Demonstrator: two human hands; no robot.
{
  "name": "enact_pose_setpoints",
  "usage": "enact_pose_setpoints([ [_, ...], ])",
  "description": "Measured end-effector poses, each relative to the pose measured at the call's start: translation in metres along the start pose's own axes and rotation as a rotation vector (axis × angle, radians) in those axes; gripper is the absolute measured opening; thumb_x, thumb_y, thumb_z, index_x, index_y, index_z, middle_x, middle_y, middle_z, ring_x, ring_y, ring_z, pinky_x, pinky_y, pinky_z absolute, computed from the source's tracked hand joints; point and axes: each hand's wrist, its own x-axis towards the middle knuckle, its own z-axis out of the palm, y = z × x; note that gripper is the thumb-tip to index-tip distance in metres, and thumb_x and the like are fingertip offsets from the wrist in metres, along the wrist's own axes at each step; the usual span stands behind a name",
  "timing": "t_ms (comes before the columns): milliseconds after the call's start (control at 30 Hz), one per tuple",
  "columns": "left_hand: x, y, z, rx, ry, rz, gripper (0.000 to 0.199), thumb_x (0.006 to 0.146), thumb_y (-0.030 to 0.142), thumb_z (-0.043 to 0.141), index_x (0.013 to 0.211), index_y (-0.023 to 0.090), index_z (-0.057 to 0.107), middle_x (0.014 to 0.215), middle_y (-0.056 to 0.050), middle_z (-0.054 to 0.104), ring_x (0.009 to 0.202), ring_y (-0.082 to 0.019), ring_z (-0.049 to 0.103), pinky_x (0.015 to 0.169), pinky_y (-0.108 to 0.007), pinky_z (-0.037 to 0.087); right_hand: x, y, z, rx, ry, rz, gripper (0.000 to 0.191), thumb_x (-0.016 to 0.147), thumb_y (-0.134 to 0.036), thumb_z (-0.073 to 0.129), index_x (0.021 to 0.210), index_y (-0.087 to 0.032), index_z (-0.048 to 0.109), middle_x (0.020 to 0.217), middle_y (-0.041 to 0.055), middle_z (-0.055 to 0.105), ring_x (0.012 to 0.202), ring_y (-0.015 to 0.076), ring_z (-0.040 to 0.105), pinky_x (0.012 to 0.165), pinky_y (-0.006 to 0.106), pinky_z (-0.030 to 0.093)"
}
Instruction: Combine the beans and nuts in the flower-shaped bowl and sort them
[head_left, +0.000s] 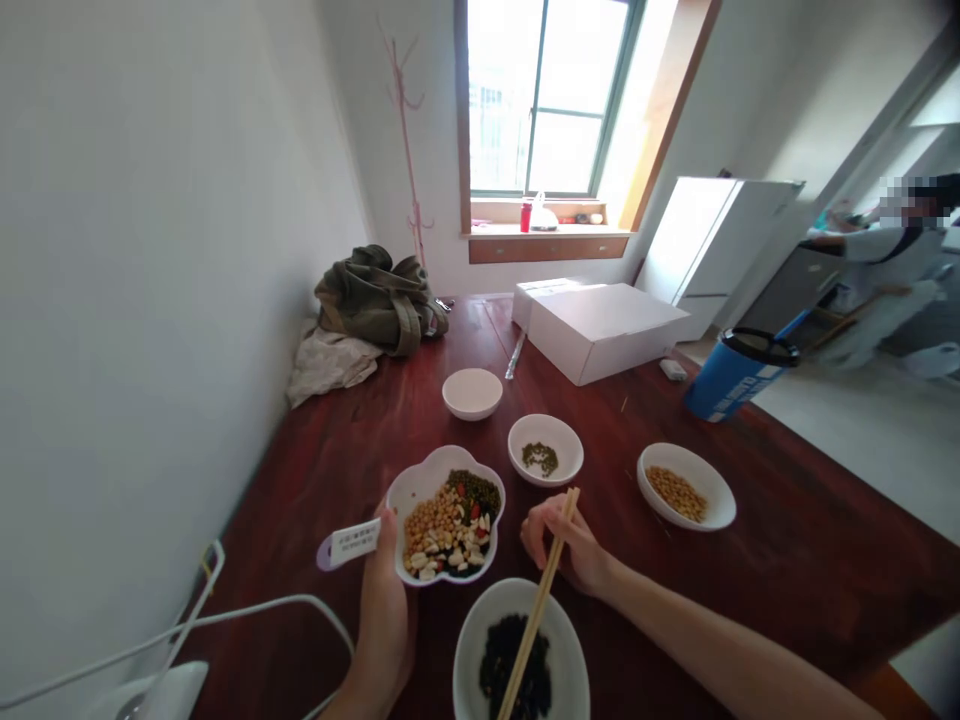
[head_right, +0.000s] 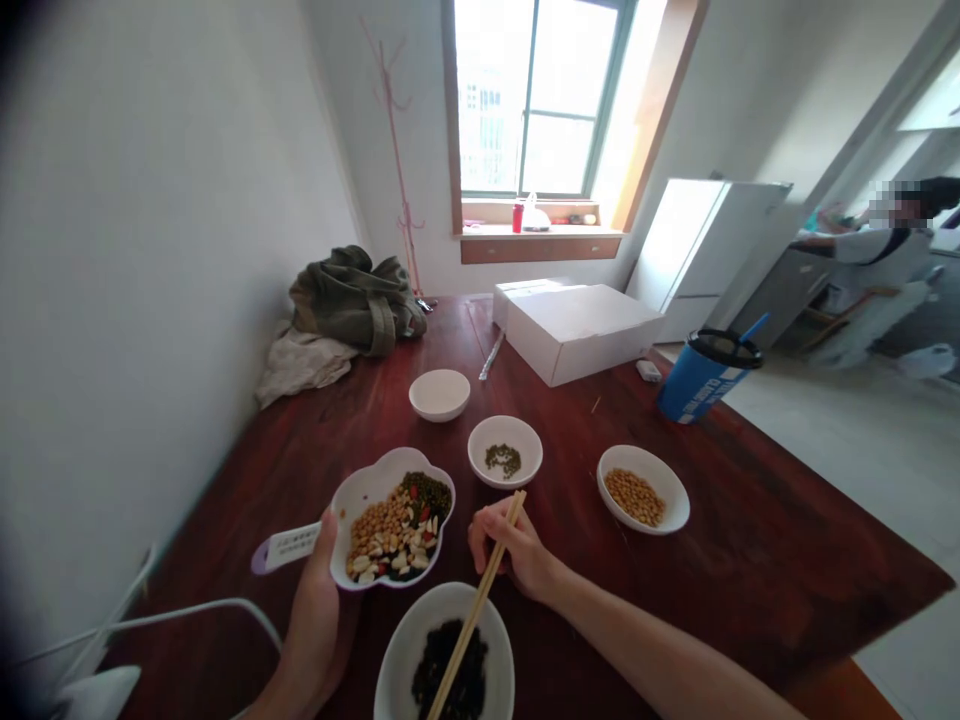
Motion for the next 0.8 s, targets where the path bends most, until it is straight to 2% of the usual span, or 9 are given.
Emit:
enact_pose_setpoints([
  [133, 0.004, -0.005, -0.006, 0.036, -0.031, 0.030, 0.052, 0.111, 0.049, 0.064, 0.156, 0.023, 0.065, 0.146, -0.012, 0.078, 0.136, -0.032, 0.075, 0.127, -0.049, 0.053, -0.003, 0.002, -0.002, -0.019, -0.004, -0.007, 0.072, 0.106, -0.066, 0.056, 0.057, -0.015, 0.070, 0.047, 0.0018, 0.047, 0.044, 0.0113, 0.038, 0.047, 0.030, 0.017],
  [233, 0.003, -0.004, -0.005, 0.041, -0.023, 0.017, 0.050, 0.111, 0.046, 0.062, 0.155, 0.023, 0.065, 0.147, -0.012, 0.077, 0.138, -0.032, 0.074, 0.126, -0.049, 0.053, -0.006, 0.001, -0.002, -0.038, 0.011, -0.005, 0.070, 0.106, -0.064, 0.058, 0.058, -0.015, 0.073, 0.048, 0.0027, 0.049, 0.048, 0.0127, 0.041, 0.049, 0.031, 0.021],
  [433, 0.004, -0.003, -0.005, -0.005, 0.008, -0.073, 0.052, 0.112, 0.047, 0.059, 0.159, 0.025, 0.063, 0.137, -0.013, 0.082, 0.131, -0.036, 0.078, 0.119, -0.055, 0.060, -0.013, 0.008, -0.002, -0.062, 0.042, -0.003, 0.072, 0.107, -0.066, 0.054, 0.059, -0.017, 0.076, 0.048, 0.0030, 0.047, 0.049, 0.0148, 0.042, 0.052, 0.034, 0.021],
  [567, 0.008, -0.007, -0.009, -0.018, -0.013, -0.106, 0.057, 0.108, 0.049, 0.064, 0.160, 0.025, 0.062, 0.133, -0.014, 0.084, 0.127, -0.038, 0.080, 0.117, -0.058, 0.061, -0.014, 0.012, -0.005, -0.078, 0.047, -0.005, 0.071, 0.108, -0.065, 0.055, 0.059, -0.018, 0.076, 0.048, 0.0036, 0.049, 0.049, 0.0148, 0.042, 0.053, 0.034, 0.024],
  [667, 0.008, -0.008, -0.011, 0.022, -0.001, -0.059, 0.061, 0.105, 0.053, 0.069, 0.159, 0.025, 0.063, 0.139, -0.014, 0.081, 0.130, -0.037, 0.078, 0.119, -0.056, 0.059, -0.014, 0.009, -0.004, -0.082, 0.051, -0.004, 0.071, 0.107, -0.065, 0.055, 0.059, -0.018, 0.077, 0.049, 0.0043, 0.050, 0.050, 0.0155, 0.044, 0.054, 0.035, 0.024],
  [800, 0.011, -0.009, -0.013, 0.015, 0.033, -0.132, 0.061, 0.103, 0.057, 0.071, 0.155, 0.025, 0.067, 0.140, -0.014, 0.081, 0.138, -0.041, 0.074, 0.122, -0.061, 0.056, -0.015, 0.004, 0.002, -0.043, 0.080, 0.024, 0.071, 0.106, -0.067, 0.054, 0.057, -0.019, 0.075, 0.047, 0.0039, 0.046, 0.050, 0.0172, 0.043, 0.055, 0.036, 0.025],
])
